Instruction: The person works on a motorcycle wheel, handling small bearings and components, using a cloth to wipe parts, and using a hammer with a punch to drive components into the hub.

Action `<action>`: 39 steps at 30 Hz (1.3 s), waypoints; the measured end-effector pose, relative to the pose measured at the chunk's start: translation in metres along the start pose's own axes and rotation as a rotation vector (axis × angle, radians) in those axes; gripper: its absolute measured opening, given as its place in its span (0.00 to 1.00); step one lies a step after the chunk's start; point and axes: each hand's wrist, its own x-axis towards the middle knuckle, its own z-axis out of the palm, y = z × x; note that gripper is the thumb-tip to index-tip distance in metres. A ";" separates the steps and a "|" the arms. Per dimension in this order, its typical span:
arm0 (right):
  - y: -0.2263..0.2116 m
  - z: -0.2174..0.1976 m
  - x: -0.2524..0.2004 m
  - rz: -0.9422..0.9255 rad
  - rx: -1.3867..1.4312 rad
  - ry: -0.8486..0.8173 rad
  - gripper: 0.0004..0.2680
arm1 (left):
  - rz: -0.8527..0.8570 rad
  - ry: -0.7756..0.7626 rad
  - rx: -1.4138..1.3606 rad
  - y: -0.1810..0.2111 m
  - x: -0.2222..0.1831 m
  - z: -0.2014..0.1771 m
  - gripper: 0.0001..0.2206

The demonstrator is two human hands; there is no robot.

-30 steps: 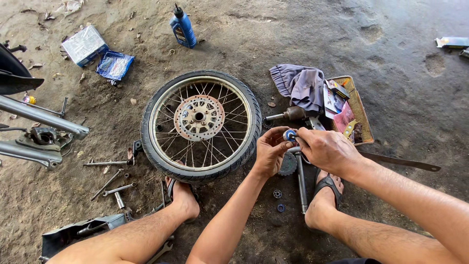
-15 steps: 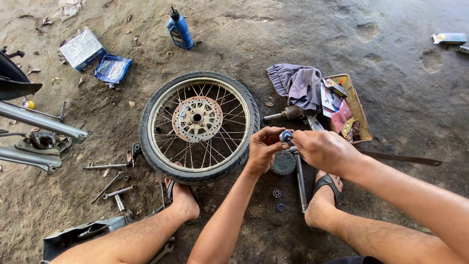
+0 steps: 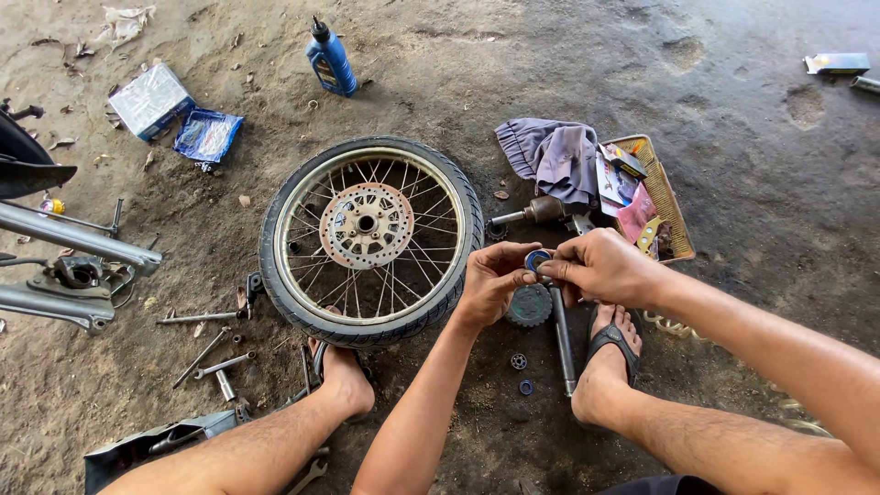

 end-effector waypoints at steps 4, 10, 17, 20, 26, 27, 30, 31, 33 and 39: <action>0.004 0.002 -0.001 0.047 0.250 -0.033 0.10 | -0.009 -0.018 0.015 0.000 0.001 -0.002 0.19; 0.004 0.002 -0.002 0.071 0.405 -0.062 0.11 | 0.005 -0.019 0.069 0.010 0.000 0.007 0.17; 0.007 -0.002 0.001 -0.175 -0.265 0.136 0.06 | 0.047 0.028 0.036 0.012 0.001 0.015 0.17; 0.009 -0.002 0.000 -0.282 -0.327 0.220 0.06 | 0.050 0.049 0.008 0.004 0.002 0.009 0.16; 0.013 -0.001 0.002 -0.660 -0.432 0.245 0.06 | 0.026 0.070 0.000 -0.004 0.002 0.003 0.16; 0.016 -0.002 0.002 -0.706 -0.491 0.251 0.06 | 0.021 0.075 -0.001 -0.007 0.002 0.001 0.16; 0.031 0.000 0.001 -0.795 -0.758 0.359 0.02 | 0.005 0.059 0.038 -0.010 0.003 -0.003 0.16; 0.025 -0.001 -0.001 -0.793 -0.755 0.357 0.02 | 0.001 0.062 0.039 -0.006 0.003 0.000 0.16; 0.016 -0.001 -0.004 -0.877 -0.937 0.476 0.02 | -0.036 0.044 0.137 -0.001 -0.001 0.006 0.18; 0.046 -0.043 0.009 -0.416 -0.765 0.330 0.06 | -0.272 -0.397 0.973 0.013 -0.025 -0.032 0.15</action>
